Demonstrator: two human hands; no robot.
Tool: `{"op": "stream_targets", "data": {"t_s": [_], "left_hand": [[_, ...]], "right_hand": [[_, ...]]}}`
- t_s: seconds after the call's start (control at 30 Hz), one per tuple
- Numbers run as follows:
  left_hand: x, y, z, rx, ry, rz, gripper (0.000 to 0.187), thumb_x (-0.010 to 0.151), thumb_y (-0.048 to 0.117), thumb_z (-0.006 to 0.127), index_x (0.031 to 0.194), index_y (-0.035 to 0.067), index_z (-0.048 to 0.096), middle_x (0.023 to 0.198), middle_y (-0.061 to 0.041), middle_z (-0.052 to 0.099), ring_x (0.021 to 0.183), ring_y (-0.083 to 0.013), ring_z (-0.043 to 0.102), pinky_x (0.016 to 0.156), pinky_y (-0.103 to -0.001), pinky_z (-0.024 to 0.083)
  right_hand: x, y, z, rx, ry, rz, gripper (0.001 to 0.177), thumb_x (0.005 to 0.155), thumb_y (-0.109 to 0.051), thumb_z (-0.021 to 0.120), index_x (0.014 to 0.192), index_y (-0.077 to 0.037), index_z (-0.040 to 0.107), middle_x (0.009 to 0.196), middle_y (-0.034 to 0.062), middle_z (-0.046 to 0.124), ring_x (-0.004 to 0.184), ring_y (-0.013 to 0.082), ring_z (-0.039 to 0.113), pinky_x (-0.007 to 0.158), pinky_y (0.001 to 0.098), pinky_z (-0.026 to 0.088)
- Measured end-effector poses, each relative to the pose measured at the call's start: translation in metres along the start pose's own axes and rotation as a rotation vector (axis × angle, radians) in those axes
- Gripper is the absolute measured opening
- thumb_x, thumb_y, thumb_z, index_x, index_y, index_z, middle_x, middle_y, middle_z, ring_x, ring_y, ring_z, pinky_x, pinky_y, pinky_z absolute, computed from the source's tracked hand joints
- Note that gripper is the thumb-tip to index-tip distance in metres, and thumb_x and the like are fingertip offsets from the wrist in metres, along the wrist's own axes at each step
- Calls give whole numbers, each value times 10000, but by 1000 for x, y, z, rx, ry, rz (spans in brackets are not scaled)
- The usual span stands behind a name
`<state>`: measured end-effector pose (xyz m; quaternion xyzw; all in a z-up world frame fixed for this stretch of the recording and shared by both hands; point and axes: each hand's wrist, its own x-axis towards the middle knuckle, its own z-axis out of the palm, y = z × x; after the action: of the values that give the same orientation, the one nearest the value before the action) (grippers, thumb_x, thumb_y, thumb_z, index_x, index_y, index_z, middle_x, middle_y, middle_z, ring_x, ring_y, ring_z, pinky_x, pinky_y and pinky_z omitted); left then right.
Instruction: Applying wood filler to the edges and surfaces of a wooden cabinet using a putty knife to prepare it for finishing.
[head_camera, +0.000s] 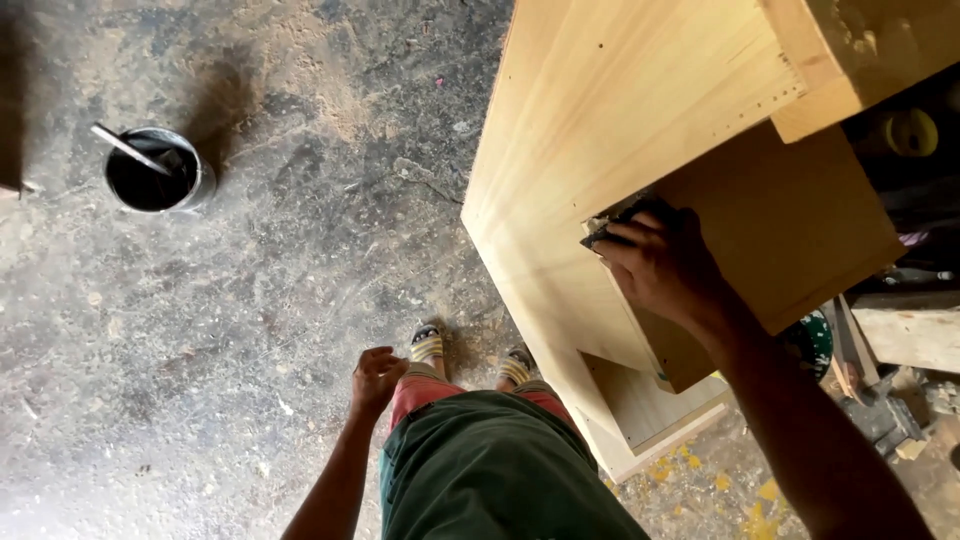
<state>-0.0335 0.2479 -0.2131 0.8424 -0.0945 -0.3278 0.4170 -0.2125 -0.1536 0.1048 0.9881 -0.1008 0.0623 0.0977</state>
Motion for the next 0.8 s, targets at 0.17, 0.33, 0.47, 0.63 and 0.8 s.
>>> {"op": "stream_targets", "data": {"t_s": [0.17, 0.33, 0.47, 0.63, 0.8], "left_hand": [[-13, -2, -12, 21, 15, -41, 334, 821, 372, 839, 906, 50, 840, 1265, -195, 696, 1014, -442, 729, 861, -528, 624], [-16, -35, -20, 172, -92, -206, 475, 808, 532, 675, 977, 120, 841, 1364, -52, 652, 1109, -238, 699, 934, -454, 546], [-29, -35, -31, 151, -101, -348, 446, 851, 484, 686, 1041, 106, 828, 1450, -49, 588, 1134, -275, 720, 979, -457, 524], [-15, -79, -32, 298, -45, -240, 454, 853, 541, 648, 963, 134, 818, 1413, -73, 624, 1292, -248, 594, 952, -505, 553], [-30, -84, -38, 163, 69, -84, 450, 857, 386, 691, 582, 51, 570, 610, -23, 503, 612, -193, 471, 575, -392, 394]], "right_hand": [[17, 8, -28, 192, -32, -51, 147, 943, -317, 667, 949, -269, 806, 1012, 22, 804, 977, 246, 756, 681, 436, 573], [-6, 9, -9, 207, 264, -104, 125, 939, -147, 716, 1033, -148, 797, 1133, 7, 760, 1029, 270, 652, 736, 422, 474], [-21, 25, 19, 238, 264, -74, 187, 974, -196, 704, 1136, -162, 789, 1287, 24, 730, 1173, 278, 623, 947, 446, 423], [-17, 29, 32, 264, 335, -141, 168, 984, -157, 701, 1128, -132, 784, 1270, 69, 715, 1147, 307, 612, 994, 465, 434], [-14, 28, 41, 261, 378, -144, 158, 994, -145, 697, 1123, -113, 783, 1283, 95, 708, 1126, 321, 597, 975, 491, 444]]}}
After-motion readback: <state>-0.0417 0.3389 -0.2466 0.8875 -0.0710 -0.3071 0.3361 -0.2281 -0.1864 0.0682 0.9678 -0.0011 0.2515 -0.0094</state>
